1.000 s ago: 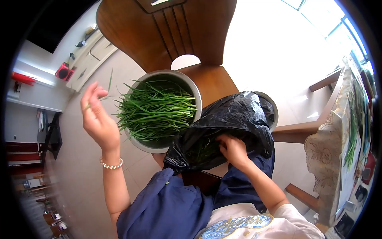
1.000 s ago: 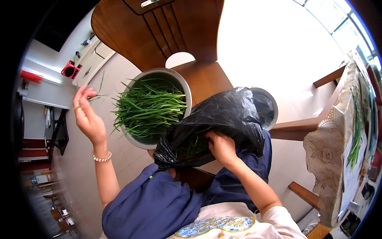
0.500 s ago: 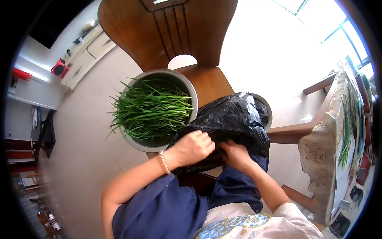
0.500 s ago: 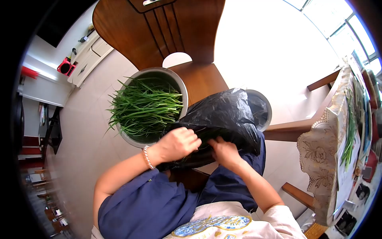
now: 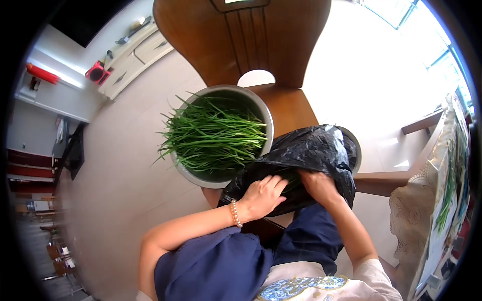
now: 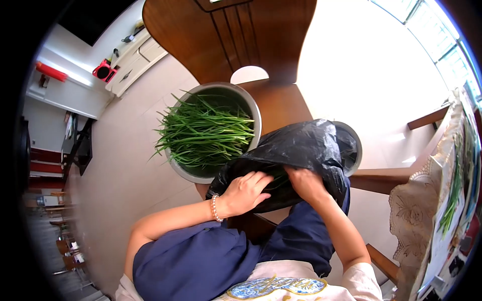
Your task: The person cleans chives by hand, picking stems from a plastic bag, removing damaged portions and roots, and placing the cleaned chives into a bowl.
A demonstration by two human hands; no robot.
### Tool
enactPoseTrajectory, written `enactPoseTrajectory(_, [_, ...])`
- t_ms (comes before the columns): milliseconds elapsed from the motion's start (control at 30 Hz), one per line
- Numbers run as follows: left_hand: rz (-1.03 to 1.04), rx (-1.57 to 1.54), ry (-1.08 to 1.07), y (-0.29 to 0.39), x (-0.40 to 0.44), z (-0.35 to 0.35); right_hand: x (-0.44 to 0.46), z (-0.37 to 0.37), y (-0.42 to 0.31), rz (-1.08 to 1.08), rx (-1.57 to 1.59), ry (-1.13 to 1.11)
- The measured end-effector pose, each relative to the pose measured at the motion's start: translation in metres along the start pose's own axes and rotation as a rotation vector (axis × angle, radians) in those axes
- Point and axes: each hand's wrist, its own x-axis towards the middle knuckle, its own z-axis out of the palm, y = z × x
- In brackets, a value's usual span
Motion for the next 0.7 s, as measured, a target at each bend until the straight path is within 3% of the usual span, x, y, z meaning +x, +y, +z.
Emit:
enactPoseTrajectory(33, [-0.037, -0.006, 0.098, 0.003, 0.003, -0.003, -0.002, -0.011, -0.009, 0.093, -0.003, -0.151])
enactPoseTrajectory(67, [-0.071, -0.01, 0.198, 0.004, 0.006, -0.004, -0.001, -0.008, -0.01, 0.087, 0.005, -0.157])
enactPoseTrajectory(133, [-0.094, -0.001, 0.2, -0.001, 0.009, 0.005, 0.003, -0.004, -0.004, -0.245, -0.128, -0.014])
enactPoseTrajectory(200, [-0.194, 0.019, 0.135, -0.006, 0.01, 0.016, 0.004, -0.003, -0.004, -0.31, -0.155, -0.006])
enactPoseTrajectory(267, [-0.233, -0.046, 0.118, -0.007, 0.011, 0.019, -0.002, -0.01, -0.012, -0.091, 0.144, -0.095])
enactPoseTrajectory(333, [-0.364, -0.161, -0.087, -0.011, 0.016, 0.021, -0.003, -0.01, -0.01, -0.076, 0.167, -0.104])
enactPoseTrajectory(367, [-0.328, -0.227, 0.031, -0.014, 0.015, 0.026, -0.003, -0.011, -0.008, -0.066, 0.183, -0.104])
enactPoseTrajectory(700, [-0.425, -0.275, 0.045, -0.028, 0.01, 0.025, -0.021, 0.008, 0.019, 0.299, 0.135, 0.029])
